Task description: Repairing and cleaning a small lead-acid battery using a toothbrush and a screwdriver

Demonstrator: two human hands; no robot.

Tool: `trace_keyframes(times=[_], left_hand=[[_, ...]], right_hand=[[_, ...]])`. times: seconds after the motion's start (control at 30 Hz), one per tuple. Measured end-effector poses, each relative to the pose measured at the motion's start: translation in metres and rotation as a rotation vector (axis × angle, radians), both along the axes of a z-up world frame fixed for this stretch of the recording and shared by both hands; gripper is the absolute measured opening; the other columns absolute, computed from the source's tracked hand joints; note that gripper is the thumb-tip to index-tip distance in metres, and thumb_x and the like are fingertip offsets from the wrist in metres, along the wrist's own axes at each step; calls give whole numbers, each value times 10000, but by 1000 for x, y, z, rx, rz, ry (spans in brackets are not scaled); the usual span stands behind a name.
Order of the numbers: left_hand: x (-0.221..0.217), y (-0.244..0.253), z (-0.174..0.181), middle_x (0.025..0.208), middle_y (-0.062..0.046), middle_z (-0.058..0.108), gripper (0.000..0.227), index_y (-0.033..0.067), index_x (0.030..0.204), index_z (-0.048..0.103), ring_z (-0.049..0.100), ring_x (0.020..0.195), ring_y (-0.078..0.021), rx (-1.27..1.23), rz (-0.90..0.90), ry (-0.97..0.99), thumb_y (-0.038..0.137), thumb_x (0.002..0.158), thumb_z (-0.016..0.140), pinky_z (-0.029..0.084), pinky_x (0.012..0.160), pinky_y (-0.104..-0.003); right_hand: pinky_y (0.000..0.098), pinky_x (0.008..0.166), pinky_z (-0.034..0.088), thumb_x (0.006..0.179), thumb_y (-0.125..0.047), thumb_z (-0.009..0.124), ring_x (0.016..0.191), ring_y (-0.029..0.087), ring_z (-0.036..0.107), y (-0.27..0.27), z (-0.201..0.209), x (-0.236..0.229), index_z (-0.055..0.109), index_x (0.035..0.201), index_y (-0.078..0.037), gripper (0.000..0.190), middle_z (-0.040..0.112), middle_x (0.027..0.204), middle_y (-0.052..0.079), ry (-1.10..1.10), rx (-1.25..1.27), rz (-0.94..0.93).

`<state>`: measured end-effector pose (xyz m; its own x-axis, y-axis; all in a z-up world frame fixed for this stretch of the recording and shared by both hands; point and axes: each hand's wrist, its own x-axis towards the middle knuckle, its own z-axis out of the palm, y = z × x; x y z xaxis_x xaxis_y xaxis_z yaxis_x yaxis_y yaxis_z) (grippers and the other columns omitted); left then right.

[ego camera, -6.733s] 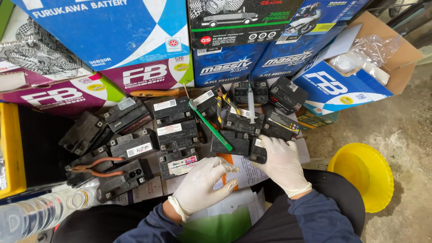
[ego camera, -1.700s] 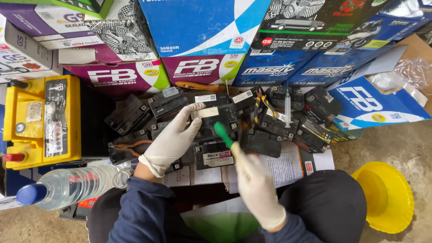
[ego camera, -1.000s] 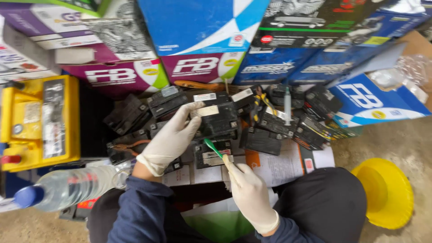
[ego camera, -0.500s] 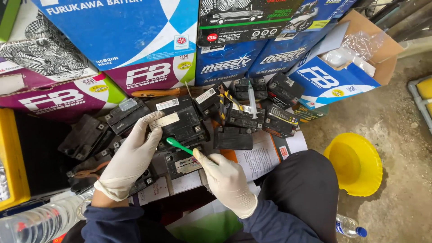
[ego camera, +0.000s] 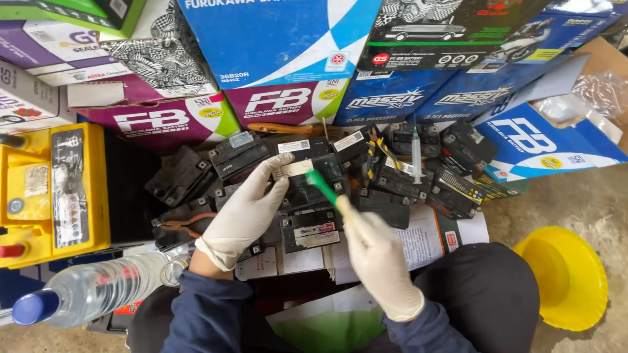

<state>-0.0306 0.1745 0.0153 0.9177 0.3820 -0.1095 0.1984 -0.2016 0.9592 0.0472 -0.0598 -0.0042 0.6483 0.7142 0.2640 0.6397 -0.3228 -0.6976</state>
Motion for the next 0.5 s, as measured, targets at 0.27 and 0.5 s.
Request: trace_keyframes(times=[0.27, 0.5], left_hand=[[-10, -3, 2, 1669, -147, 235, 1175, 71, 1623, -52, 256, 1535, -213, 46, -94, 28, 130, 821, 805, 226, 1192, -326], [-6, 0, -2, 1729, -94, 192, 1231, 75, 1630, -32, 365, 1529, -223, 138, -50, 44, 104, 776, 855, 378, 1135, -332]], right_hand=[[233, 648, 421, 989, 3, 638, 654, 117, 470, 22, 12, -13, 560, 1476, -143, 515, 516, 769, -11, 6, 23, 0], [256, 453, 375, 1023, -103, 572, 547, 97, 427, 35, 19, -5, 479, 1535, -197, 529, 504, 694, -29, 57, -126, -94]])
